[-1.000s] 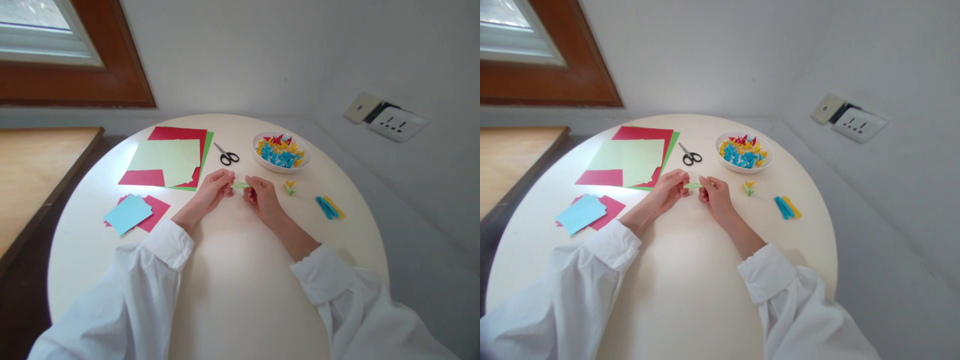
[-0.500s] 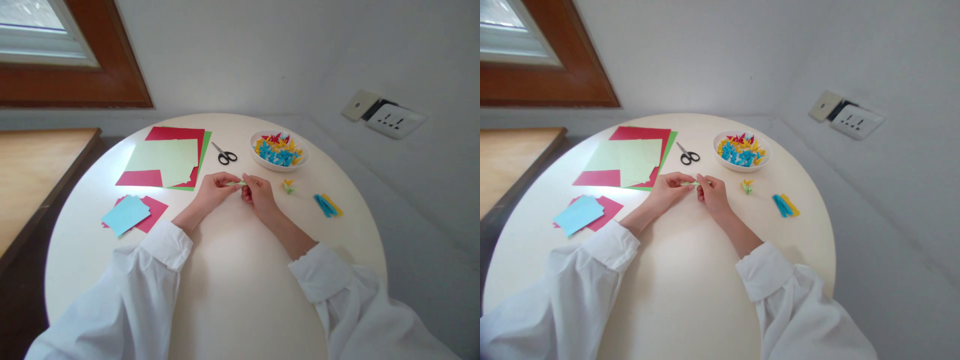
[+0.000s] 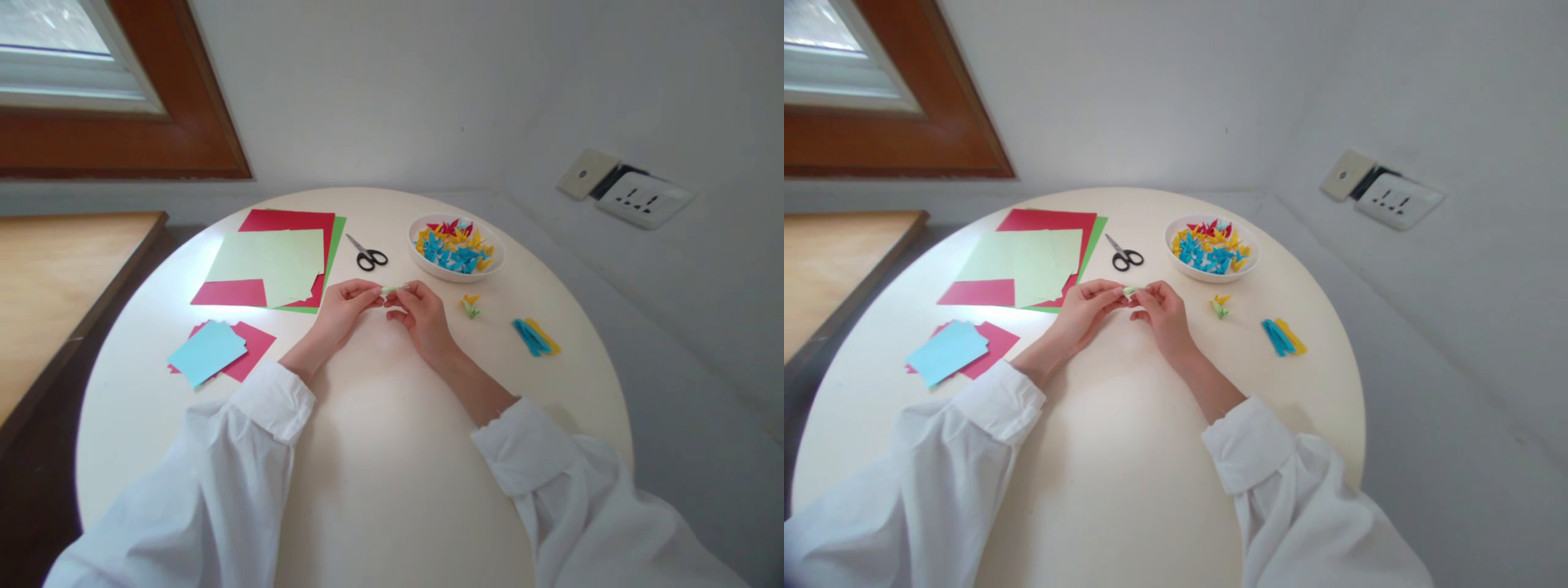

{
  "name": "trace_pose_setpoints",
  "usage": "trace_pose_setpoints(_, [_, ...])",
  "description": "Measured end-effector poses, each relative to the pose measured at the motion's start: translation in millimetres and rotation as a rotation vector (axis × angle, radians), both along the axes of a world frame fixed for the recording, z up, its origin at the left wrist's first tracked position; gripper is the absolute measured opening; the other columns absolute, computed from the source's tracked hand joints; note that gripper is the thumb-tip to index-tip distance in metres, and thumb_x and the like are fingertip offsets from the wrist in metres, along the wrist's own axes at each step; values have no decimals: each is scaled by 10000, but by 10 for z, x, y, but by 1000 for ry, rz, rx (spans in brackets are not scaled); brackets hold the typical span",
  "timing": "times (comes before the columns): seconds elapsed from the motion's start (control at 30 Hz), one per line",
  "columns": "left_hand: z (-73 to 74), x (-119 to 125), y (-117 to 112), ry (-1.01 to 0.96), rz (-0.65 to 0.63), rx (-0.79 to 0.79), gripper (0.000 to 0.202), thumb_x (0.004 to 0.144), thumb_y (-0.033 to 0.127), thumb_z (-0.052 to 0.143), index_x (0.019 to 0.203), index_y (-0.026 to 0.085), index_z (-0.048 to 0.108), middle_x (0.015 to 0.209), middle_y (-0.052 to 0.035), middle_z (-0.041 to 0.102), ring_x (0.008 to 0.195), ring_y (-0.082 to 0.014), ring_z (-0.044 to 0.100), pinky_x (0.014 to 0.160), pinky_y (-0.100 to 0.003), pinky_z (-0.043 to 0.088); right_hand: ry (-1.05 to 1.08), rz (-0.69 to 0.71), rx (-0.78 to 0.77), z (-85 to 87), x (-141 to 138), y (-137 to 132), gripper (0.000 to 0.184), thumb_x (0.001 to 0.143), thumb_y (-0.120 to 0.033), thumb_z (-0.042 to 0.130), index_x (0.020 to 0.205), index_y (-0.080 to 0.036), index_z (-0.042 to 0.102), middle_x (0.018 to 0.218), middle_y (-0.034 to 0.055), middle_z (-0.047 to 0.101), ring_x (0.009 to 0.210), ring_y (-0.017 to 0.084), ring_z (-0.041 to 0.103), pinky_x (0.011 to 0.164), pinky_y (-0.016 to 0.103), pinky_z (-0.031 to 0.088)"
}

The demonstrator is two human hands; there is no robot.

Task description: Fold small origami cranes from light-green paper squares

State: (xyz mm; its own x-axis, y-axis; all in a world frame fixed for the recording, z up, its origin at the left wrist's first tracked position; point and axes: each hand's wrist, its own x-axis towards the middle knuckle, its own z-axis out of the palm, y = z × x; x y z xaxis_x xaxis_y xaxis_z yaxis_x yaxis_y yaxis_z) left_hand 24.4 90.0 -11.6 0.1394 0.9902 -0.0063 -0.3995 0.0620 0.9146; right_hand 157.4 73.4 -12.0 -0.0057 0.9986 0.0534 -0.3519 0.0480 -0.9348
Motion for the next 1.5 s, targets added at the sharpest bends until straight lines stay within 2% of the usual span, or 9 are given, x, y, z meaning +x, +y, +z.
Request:
trace_pose_setpoints(0.17, [-2,10,-2,5,0,0,211,544,242,779,670,118,665,631,-17,676,635,-112,623,748,-280,488,-109,-88,53,-38,-24,13,302,574,-283,741,723,-218,486,698,-56,630,666,105,588,587,232,494])
trace_pose_setpoints(0.37, [-29,10,10,50,-15,20,201,568,251,771,682,117,674,652,-21,680,649,-116,616,735,-276,481,-183,-134,92,-50,-25,26,199,614,-265,702,700,-196,535,669,-49,596,620,90,561,579,227,479])
trace_pose_setpoints(0.53, [-52,-4,12,114,-75,27,160,622,263,727,672,122,672,634,-13,664,625,-108,595,663,-244,454,-252,-151,110,-35,-15,27,166,631,-280,688,687,-197,557,629,-50,575,555,88,528,557,237,457])
trace_pose_setpoints(0.7, [-41,-11,12,122,-93,34,174,624,281,720,673,122,670,653,-20,665,642,-112,596,662,-243,451,-298,-146,127,-23,-8,19,144,643,-291,675,688,-191,582,624,-37,585,551,98,527,566,250,446])
trace_pose_setpoints(1.13, [-43,5,16,93,-73,17,215,577,276,765,679,116,664,636,-17,664,633,-109,602,698,-261,473,-420,-243,187,-8,-6,-20,69,681,-262,655,690,-194,647,740,18,648,735,153,596,641,269,497])
trace_pose_setpoints(1.33, [-50,1,13,97,-77,51,233,591,300,770,687,120,658,642,-11,661,642,-107,602,705,-260,477,-477,-240,211,11,-16,-59,98,722,-288,643,725,-196,676,798,29,667,746,155,611,636,268,508])
trace_pose_setpoints(1.5, [-59,7,20,79,-67,74,207,599,296,757,664,135,644,628,4,651,635,-107,596,695,-257,474,-500,-223,224,5,-22,-62,152,695,-324,669,755,-186,685,835,39,676,761,160,628,637,271,520])
